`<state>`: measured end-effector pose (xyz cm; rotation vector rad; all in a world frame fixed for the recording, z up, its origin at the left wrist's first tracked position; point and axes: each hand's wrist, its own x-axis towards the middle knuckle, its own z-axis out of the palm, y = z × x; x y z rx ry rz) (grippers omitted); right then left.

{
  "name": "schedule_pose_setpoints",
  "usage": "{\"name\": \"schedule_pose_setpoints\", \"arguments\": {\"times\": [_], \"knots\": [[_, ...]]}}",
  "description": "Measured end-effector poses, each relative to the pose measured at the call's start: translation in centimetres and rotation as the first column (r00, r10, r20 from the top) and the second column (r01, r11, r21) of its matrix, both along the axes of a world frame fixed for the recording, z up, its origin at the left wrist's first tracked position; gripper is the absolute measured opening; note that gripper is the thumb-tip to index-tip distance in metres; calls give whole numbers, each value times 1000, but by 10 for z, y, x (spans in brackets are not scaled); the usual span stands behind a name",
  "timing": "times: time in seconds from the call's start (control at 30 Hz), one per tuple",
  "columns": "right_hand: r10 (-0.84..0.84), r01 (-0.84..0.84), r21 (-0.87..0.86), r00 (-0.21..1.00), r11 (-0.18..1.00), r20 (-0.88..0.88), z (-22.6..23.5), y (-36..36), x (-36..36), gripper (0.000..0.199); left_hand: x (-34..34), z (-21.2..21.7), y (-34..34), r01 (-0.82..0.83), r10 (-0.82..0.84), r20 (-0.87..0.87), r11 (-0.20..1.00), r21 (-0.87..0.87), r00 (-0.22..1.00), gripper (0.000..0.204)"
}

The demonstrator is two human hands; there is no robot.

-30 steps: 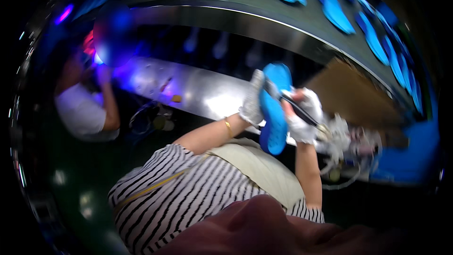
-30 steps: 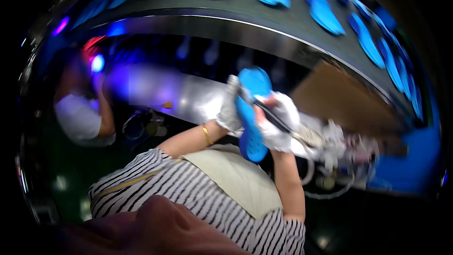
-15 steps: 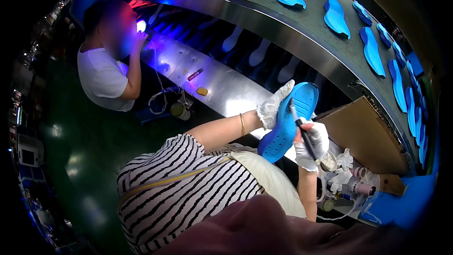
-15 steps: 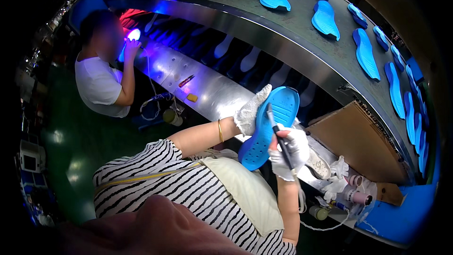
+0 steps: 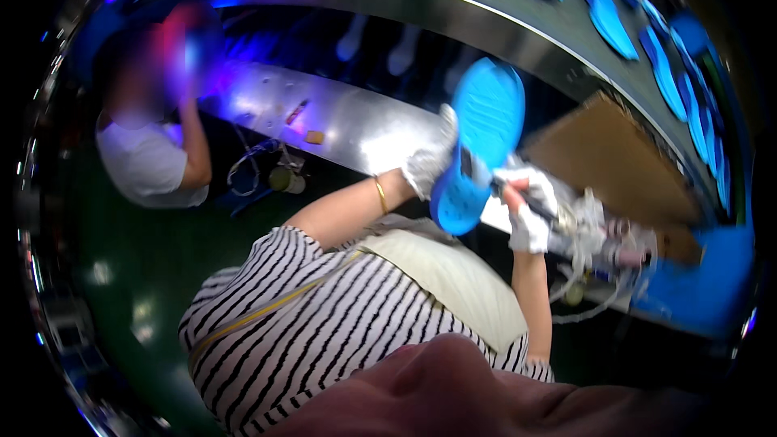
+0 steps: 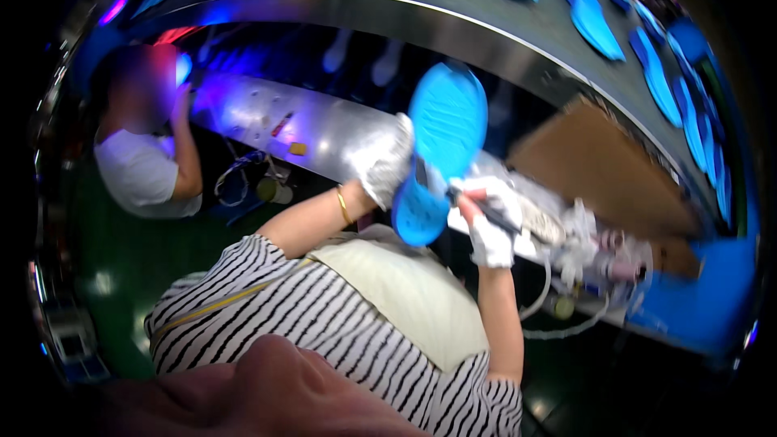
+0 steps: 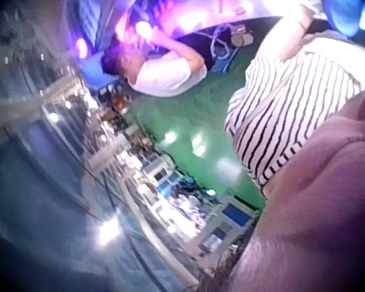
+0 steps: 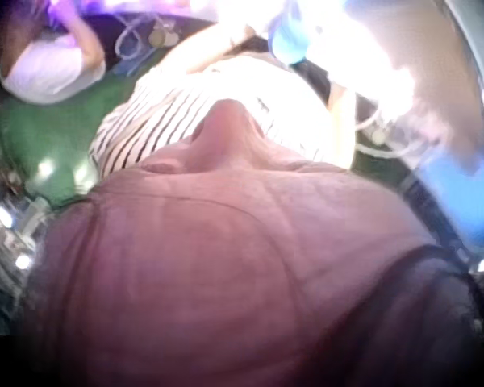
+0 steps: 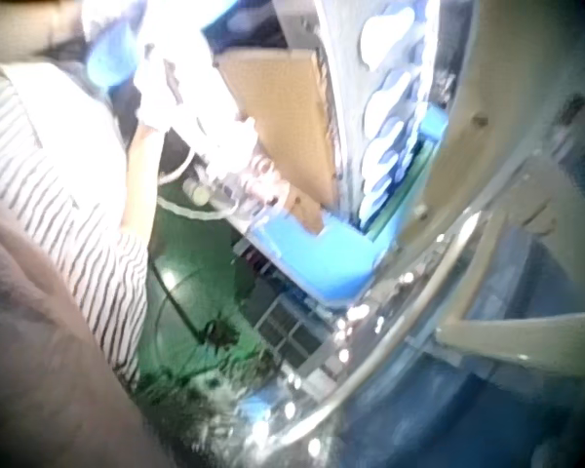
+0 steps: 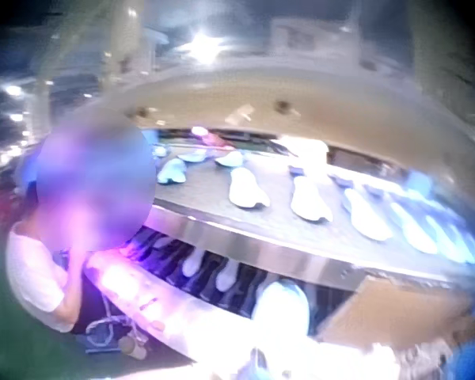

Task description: The person applies a liquid substance to the underside of blue shoe insoles using a brush, then places them onto a moving conveyor belt.

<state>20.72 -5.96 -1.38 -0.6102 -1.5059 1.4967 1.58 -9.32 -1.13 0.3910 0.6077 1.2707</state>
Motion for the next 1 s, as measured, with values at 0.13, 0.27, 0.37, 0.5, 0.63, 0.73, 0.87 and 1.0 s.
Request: {"name": "schedule_pose_setpoints", "arguments": {"times": [0.13, 0.27, 0.37, 0.5, 0.63, 0.73, 0.87, 1.0], "knots": [[-131, 65, 412, 982, 909, 135, 16, 2, -22, 17, -6, -11, 23, -53, 27, 116, 972, 230, 993, 110], [68, -98, 229, 988, 968, 136, 34, -9, -25, 19, -10, -3, 36, -161, 84, 245, 936, 314, 966, 121], [28, -26, -113, 1000, 993, 14, 38, -8, -21, 17, -13, 3, 42, -158, -15, 372, 889, 430, 928, 121], [-14, -12, 260, 995, 965, 100, 34, -9, -28, 16, -20, 8, 57, -169, -112, 400, 780, 602, 909, 123], [134, -218, -317, 955, 923, -266, 31, -2, -19, 13, -22, 9, 65, -102, -237, 388, 727, 679, 891, 128], [-28, 17, -139, 996, 990, -83, 30, -2, -17, 13, -32, 12, 62, -2, -204, 234, 750, 661, 951, 128], [96, -104, 33, 976, 994, 196, 22, 7, -14, 14, -42, 10, 75, 131, -94, -91, 662, 738, 991, 126], [282, -214, -235, 909, 948, 308, 29, 23, -8, 18, -43, 7, 72, 114, 153, -390, 806, 581, 908, 122]]}}
